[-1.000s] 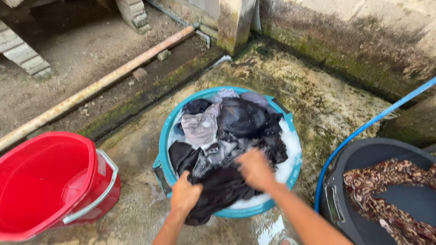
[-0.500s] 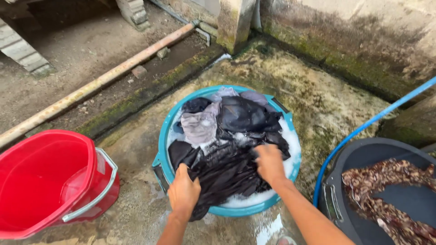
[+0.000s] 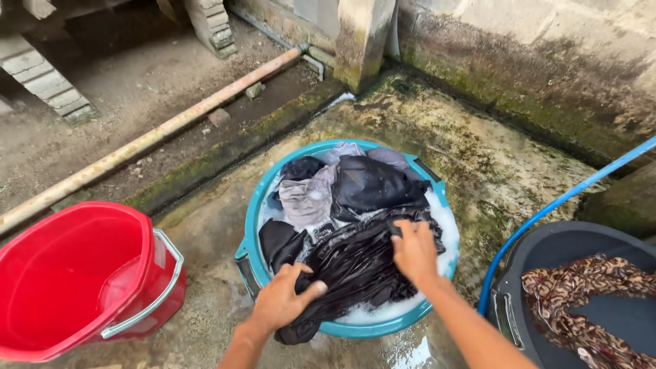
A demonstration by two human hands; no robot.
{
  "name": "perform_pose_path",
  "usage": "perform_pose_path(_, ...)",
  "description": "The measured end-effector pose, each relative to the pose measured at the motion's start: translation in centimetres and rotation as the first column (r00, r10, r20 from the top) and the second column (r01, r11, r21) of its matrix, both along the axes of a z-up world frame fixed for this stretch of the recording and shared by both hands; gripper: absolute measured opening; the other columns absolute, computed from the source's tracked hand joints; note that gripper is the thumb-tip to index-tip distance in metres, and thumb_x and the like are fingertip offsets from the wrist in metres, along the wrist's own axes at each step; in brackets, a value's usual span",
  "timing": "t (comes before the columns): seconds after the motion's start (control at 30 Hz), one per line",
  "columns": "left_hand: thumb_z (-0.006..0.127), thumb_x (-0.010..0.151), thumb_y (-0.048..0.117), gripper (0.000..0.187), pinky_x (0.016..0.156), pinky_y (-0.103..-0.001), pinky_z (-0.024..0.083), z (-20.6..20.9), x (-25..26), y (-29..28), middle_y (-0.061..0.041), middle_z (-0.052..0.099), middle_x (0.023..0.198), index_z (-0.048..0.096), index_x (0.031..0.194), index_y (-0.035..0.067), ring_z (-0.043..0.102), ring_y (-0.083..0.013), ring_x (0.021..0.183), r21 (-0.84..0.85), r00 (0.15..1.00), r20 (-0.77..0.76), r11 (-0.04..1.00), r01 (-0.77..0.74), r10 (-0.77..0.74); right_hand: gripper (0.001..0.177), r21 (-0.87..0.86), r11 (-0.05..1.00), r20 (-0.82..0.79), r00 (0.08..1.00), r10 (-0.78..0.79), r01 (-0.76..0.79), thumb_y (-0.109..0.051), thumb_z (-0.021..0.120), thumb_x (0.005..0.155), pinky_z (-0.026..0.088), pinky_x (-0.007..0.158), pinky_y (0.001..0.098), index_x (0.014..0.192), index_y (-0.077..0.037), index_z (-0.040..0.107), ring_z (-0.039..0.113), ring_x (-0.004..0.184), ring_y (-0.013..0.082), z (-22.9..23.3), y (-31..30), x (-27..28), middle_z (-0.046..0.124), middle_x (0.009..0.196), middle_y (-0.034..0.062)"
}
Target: The recorder is hand-washing various pieces of clothing in a basin with soapy water.
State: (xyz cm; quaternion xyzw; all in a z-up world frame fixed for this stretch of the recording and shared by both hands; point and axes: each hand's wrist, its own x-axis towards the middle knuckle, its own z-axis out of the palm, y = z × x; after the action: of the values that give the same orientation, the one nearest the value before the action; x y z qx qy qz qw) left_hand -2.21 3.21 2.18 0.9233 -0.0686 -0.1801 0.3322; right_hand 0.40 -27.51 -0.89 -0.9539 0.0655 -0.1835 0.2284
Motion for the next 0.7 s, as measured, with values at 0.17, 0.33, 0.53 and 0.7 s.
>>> perform_pose_path(0.17, 0.102, 0.055, 0.030, 0.103, 0.104, -0.043, 0.041, 1.2, 0.9, 1.8, -0.016, 0.047, 0.133, 0.043, 0.138, 0.019, 0.046, -0.0389, 0.127, -0.028, 0.914, -0.023, 0.915, 0.403, -0.404, 0.023, 0.316, 0.897, -0.089, 0.931, 0.354, -0.310, -0.018, 0.067, 0.086, 0.050, 0.086, 0.0457, 0.106, -0.007, 0.067, 0.063, 0.098, 0.0345, 5.5, 9.6, -4.5, 0.066, 0.102, 0.0143)
perform_pose_path(0.33, 0.093, 0.056, 0.014, 0.074, 0.103, -0.038, 0.049, -2.8, 1.4, 2.4, -0.014, 0.058, 0.122, 0.065, 0.124, 0.018, 0.057, -0.0348, 0.121, -0.035, 0.900, -0.083, 0.904, 0.426, -0.428, 0.026, 0.167, 0.885, -0.502, 0.735, 0.456, -0.435, -0.029, 0.061, 0.093, 0.054, 0.076, 0.0351, 0.114, -0.017, 0.072, 0.067, 0.087, 0.0211, 1.3, 2.5, -2.7, 0.059, 0.112, 0.0098)
perform_pose_path(0.53, 0.090, 0.068, 0.021, 0.054, 0.093, -0.040, 0.053, -3.1, 3.1, 1.7, -0.015, 0.071, 0.111, 0.067, 0.117, 0.014, 0.067, -0.0348, 0.107, -0.079, 0.939, 0.097, 0.938, 0.338, -0.330, 0.028, 0.083, 0.994, 0.014, 0.998, 0.064, -0.065, -0.011, 0.067, 0.084, 0.051, 0.071, 0.0455, 0.111, -0.006, 0.069, 0.063, 0.076, 0.0331, 4.6, 5.9, -3.2, 0.064, 0.087, 0.0191)
perform_pose_path(0.7, 0.072, 0.075, 0.008, 0.045, 0.092, -0.049, 0.050, -2.8, 3.1, 2.9, -0.021, 0.067, 0.115, 0.059, 0.119, 0.013, 0.062, -0.0428, 0.109, -0.001, 0.960, 0.279, 1.000, -0.003, 0.003, 0.049, -0.046, 0.855, -0.115, 0.853, 0.510, -0.517, -0.003, 0.072, 0.070, 0.053, 0.068, 0.0442, 0.117, -0.016, 0.070, 0.063, 0.083, 0.0352, 0.1, 9.5, -5.2, 0.062, 0.098, 0.0215)
